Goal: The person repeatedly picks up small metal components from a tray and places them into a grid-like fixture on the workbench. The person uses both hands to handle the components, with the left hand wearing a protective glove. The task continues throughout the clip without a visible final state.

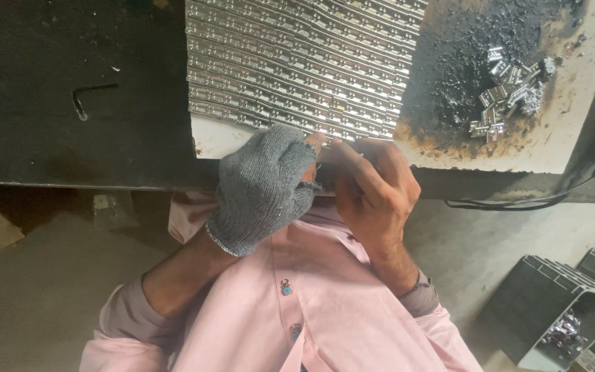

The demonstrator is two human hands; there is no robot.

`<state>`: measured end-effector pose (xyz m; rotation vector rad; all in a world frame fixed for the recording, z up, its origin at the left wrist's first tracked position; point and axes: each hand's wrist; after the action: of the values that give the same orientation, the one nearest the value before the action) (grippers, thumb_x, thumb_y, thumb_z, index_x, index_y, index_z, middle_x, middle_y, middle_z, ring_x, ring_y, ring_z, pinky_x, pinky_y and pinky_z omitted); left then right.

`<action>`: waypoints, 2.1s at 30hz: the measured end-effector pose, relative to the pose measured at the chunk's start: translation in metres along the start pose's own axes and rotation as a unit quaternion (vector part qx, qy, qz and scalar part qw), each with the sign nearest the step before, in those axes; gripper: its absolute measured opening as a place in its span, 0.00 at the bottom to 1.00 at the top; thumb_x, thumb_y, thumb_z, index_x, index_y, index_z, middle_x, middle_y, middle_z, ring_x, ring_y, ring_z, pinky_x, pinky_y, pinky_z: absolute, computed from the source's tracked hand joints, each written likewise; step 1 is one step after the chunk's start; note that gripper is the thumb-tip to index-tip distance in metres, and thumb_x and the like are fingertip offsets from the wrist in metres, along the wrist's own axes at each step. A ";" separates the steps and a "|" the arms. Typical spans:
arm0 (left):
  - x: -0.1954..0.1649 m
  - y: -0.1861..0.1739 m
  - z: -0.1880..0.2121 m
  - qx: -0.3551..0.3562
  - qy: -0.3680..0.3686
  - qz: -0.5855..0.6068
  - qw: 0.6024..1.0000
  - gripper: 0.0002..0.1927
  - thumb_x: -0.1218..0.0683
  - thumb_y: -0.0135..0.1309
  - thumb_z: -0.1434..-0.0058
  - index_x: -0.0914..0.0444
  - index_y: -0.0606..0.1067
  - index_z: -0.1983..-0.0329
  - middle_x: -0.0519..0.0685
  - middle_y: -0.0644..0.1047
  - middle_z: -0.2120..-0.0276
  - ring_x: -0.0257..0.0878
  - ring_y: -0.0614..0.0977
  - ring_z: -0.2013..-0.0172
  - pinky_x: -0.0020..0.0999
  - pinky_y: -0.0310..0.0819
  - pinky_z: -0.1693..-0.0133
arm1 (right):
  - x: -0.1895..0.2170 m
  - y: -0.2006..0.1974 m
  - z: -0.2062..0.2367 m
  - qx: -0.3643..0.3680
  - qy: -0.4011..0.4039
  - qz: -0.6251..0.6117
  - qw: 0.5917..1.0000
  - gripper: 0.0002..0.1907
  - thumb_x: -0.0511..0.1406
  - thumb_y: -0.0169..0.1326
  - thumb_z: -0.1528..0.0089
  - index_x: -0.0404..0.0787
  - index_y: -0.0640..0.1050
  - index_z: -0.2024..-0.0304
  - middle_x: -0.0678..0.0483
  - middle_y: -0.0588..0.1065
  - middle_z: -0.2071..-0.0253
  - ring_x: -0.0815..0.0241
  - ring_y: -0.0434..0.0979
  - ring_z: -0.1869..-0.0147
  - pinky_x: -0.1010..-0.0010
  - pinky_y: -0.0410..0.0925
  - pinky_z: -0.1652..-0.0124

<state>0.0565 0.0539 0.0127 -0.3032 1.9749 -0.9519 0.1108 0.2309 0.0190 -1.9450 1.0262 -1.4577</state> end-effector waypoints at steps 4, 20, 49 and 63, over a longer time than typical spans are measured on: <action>0.001 0.000 0.000 -0.008 0.002 0.009 1.000 0.26 0.59 0.63 0.47 0.61 0.77 0.43 0.49 0.72 0.62 0.44 0.79 0.64 0.40 0.76 0.65 | 0.000 -0.003 0.001 0.016 0.013 -0.008 1.000 0.25 0.23 0.60 0.45 0.43 0.82 0.46 0.50 0.76 0.56 0.55 0.78 0.57 0.65 0.71 0.59; 0.001 0.001 0.002 -0.009 -0.005 0.002 1.000 0.24 0.56 0.66 0.52 0.60 0.77 0.50 0.49 0.72 0.61 0.46 0.79 0.63 0.43 0.75 0.65 | -0.018 0.006 -0.023 -0.006 -0.020 0.097 0.995 0.14 0.32 0.65 0.30 0.57 0.85 0.44 0.51 0.63 0.24 0.42 0.45 0.17 0.48 0.48 0.23; -0.069 0.122 -0.138 0.031 0.128 -0.035 0.991 0.15 0.55 0.63 0.45 0.61 0.75 0.55 0.49 0.73 0.61 0.44 0.79 0.63 0.40 0.76 0.67 | -0.099 -0.071 0.019 -0.200 0.189 -0.061 0.959 0.09 0.21 0.65 0.38 0.31 0.81 0.57 0.48 0.78 0.54 0.65 0.80 0.60 0.77 0.70 0.64; -0.039 -0.006 -0.025 0.050 0.061 0.090 0.993 0.27 0.59 0.62 0.47 0.61 0.74 0.41 0.51 0.76 0.51 0.49 0.82 0.56 0.41 0.80 0.56 | -0.056 -0.059 0.032 -0.109 0.147 -0.179 0.967 0.14 0.20 0.62 0.39 0.33 0.81 0.52 0.50 0.80 0.55 0.61 0.84 0.58 0.76 0.75 0.58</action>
<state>0.0582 0.0835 0.0489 -0.0106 2.0193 -0.9673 0.1491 0.3095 0.0221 -2.2021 1.0329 -1.9512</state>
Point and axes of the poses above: each hand's wrist, its own z-axis away from the middle knuckle, its own y-axis out of the palm, x = y × z
